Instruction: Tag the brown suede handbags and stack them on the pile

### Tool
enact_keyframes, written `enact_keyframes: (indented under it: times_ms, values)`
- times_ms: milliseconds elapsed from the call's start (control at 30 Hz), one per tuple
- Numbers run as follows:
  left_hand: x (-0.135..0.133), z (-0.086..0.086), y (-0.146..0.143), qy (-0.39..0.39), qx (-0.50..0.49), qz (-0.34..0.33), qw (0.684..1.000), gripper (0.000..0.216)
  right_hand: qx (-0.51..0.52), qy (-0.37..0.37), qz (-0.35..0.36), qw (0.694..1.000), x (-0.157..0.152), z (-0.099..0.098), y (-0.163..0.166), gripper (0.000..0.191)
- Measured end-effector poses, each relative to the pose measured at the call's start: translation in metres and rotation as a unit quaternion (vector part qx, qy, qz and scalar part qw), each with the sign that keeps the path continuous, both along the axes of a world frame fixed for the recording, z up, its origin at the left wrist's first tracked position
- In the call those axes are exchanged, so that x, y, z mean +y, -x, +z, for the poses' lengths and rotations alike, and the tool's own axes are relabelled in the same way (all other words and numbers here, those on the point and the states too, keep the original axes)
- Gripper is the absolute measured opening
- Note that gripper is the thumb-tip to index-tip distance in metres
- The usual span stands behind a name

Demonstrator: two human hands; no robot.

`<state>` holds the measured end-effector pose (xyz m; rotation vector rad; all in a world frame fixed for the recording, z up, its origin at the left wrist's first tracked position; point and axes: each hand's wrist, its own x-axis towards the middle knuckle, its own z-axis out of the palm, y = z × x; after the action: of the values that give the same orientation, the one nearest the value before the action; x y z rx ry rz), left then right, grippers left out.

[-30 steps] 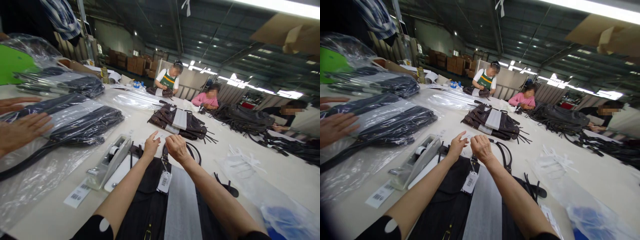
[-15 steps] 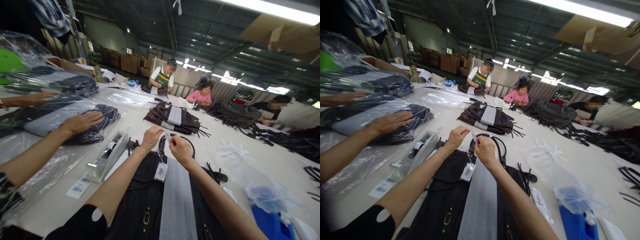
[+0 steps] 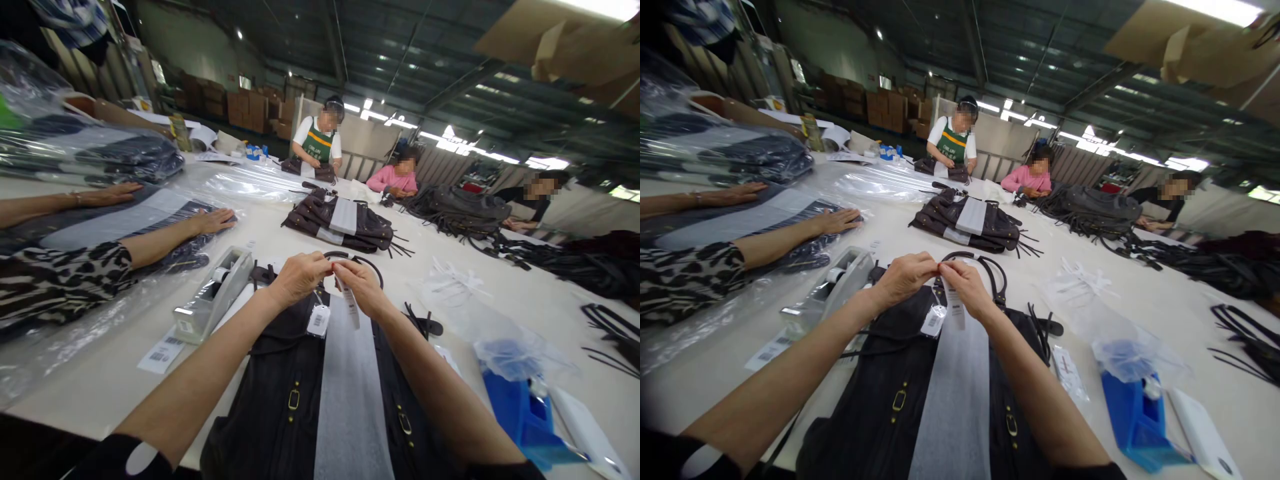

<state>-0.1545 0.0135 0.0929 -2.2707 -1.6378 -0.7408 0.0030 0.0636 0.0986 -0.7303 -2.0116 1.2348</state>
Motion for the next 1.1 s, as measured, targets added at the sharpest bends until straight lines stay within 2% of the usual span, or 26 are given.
enact_keyframes:
  times_ms: [100, 267, 333, 433, 467, 533, 633, 733, 867, 1033, 1100]
  values:
    - [-0.001, -0.007, 0.013, 0.016, 0.009, -0.001, 1.000, 0.017, -0.038, 0.050, 0.027, 0.998, 0.000, -0.008, -0.013, 0.028]
    - [0.000, -0.028, 0.031, 0.036, 0.031, 0.012, 0.999, 0.016, -0.160, 0.049, 0.024, 0.986, 0.011, -0.034, -0.048, 0.023]
    - [0.000, -0.037, 0.029, 0.049, 0.030, 0.010, 0.998, 0.016, -0.230, 0.017, 0.028, 0.973, 0.014, -0.046, -0.057, 0.022]
    - [0.000, -0.047, 0.012, 0.070, 0.047, -0.011, 0.996, 0.016, -0.322, -0.090, 0.022, 0.942, 0.011, -0.059, -0.055, 0.018]
    - [0.001, -0.049, 0.005, 0.082, 0.056, -0.025, 0.995, 0.016, -0.326, -0.116, 0.018, 0.938, 0.007, -0.061, -0.050, 0.026]
    - [0.002, -0.050, -0.008, 0.103, 0.067, -0.054, 0.991, 0.016, -0.287, -0.127, 0.007, 0.949, -0.001, -0.064, -0.036, 0.038]
    - [0.007, -0.055, -0.014, 0.128, 0.055, -0.052, 0.989, 0.017, -0.234, -0.099, -0.044, 0.966, -0.009, -0.069, -0.020, 0.021]
    - [0.016, -0.067, -0.005, 0.191, -0.028, 0.021, 0.981, 0.017, -0.261, -0.097, -0.123, 0.952, -0.007, -0.080, -0.020, 0.022]
    - [0.036, -0.093, 0.004, 0.265, -0.130, 0.139, 0.945, 0.021, -0.254, -0.057, -0.185, 0.948, 0.002, -0.095, -0.037, 0.021]
    - [0.067, -0.115, -0.010, 0.276, -0.172, 0.248, 0.912, 0.037, -0.240, -0.042, -0.200, 0.949, 0.009, -0.099, -0.043, 0.022]
    - [0.078, -0.120, -0.013, 0.288, -0.205, 0.286, 0.891, 0.032, -0.255, -0.053, -0.197, 0.945, 0.013, -0.096, -0.038, 0.022]
